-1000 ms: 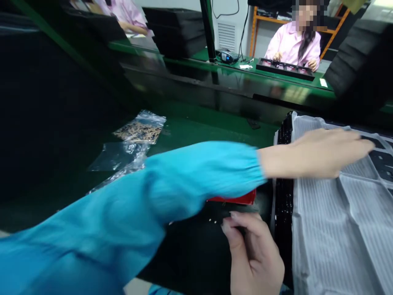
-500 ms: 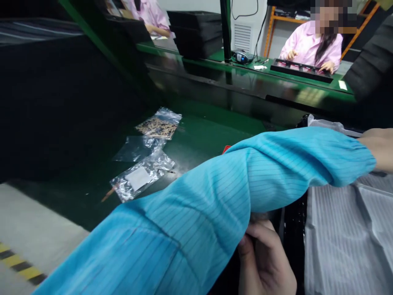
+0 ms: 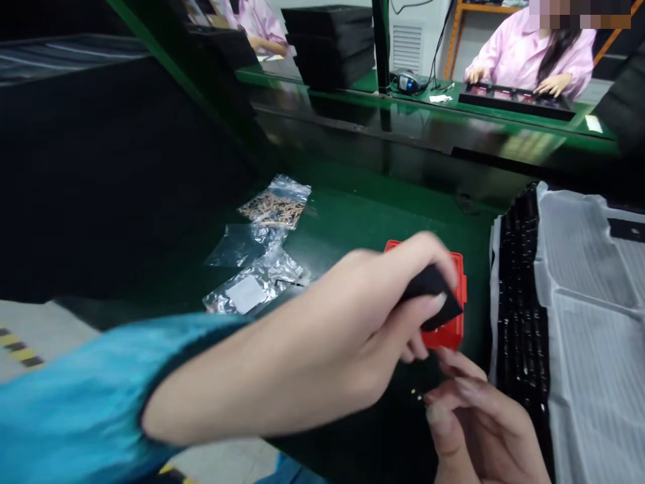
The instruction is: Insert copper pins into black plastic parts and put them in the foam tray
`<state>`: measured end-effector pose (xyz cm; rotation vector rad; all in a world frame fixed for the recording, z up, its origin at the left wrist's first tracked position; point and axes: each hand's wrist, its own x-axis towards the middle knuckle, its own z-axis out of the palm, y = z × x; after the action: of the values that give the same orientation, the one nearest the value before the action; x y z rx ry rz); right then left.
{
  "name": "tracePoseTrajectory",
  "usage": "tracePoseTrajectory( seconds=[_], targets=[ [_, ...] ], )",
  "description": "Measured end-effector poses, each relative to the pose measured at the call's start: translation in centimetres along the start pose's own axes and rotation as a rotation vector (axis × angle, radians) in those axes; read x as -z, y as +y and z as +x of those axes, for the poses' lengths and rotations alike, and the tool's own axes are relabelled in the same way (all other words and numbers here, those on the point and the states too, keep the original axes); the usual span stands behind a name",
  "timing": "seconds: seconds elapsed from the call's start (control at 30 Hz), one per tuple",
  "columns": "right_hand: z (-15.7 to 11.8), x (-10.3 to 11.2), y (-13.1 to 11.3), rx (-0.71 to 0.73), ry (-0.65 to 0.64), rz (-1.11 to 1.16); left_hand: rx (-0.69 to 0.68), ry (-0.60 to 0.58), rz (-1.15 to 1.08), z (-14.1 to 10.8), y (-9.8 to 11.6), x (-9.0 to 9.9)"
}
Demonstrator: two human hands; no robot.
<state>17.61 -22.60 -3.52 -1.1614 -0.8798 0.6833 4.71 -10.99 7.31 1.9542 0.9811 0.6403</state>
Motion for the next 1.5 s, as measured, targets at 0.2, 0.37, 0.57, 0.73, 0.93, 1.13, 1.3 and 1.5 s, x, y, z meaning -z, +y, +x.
tracePoseTrajectory(
  seconds=[0.2, 0.37, 0.57, 0.73, 0.93, 1.13, 1.3, 1.5],
  targets=[
    [0.3, -1.0, 0.0, -0.068, -0.043, -0.07, 0.222, -0.108, -0.237, -5.5, -4.3, -1.9],
    [0.3, -1.4, -0.5, -0.243, -0.043, -0.153, 0.248, -0.171, -0.251, -5.6, -4.9, -1.9],
    [0.3, -1.8, -0.8, -0.326, -0.042, -0.154, 0.244, -0.216, -0.197, -5.7, -5.4, -1.9],
    [0.3, -1.9, -0.8, -0.345, -0.039, -0.15, 0.232, -0.211, -0.15, -6.1, -5.5, -1.9],
    [0.2, -1.9, -0.9, -0.405, -0.066, -0.133, 0.23, -0.122, -0.091, -7.1, -5.3, -2.1],
    [0.0, -1.8, -1.0, -0.418, -0.056, -0.137, 0.226, -0.111, -0.116, -7.0, -5.2, -2.5],
    [-0.3, -1.9, -0.8, -0.393, -0.058, -0.153, 0.273, -0.125, -0.117, -7.5, -5.2, -3.0],
    [-0.4, -2.3, -0.6, -0.276, -0.048, -0.19, 0.222, -0.028, -0.018, -6.9, -5.1, -3.8]
  ],
)
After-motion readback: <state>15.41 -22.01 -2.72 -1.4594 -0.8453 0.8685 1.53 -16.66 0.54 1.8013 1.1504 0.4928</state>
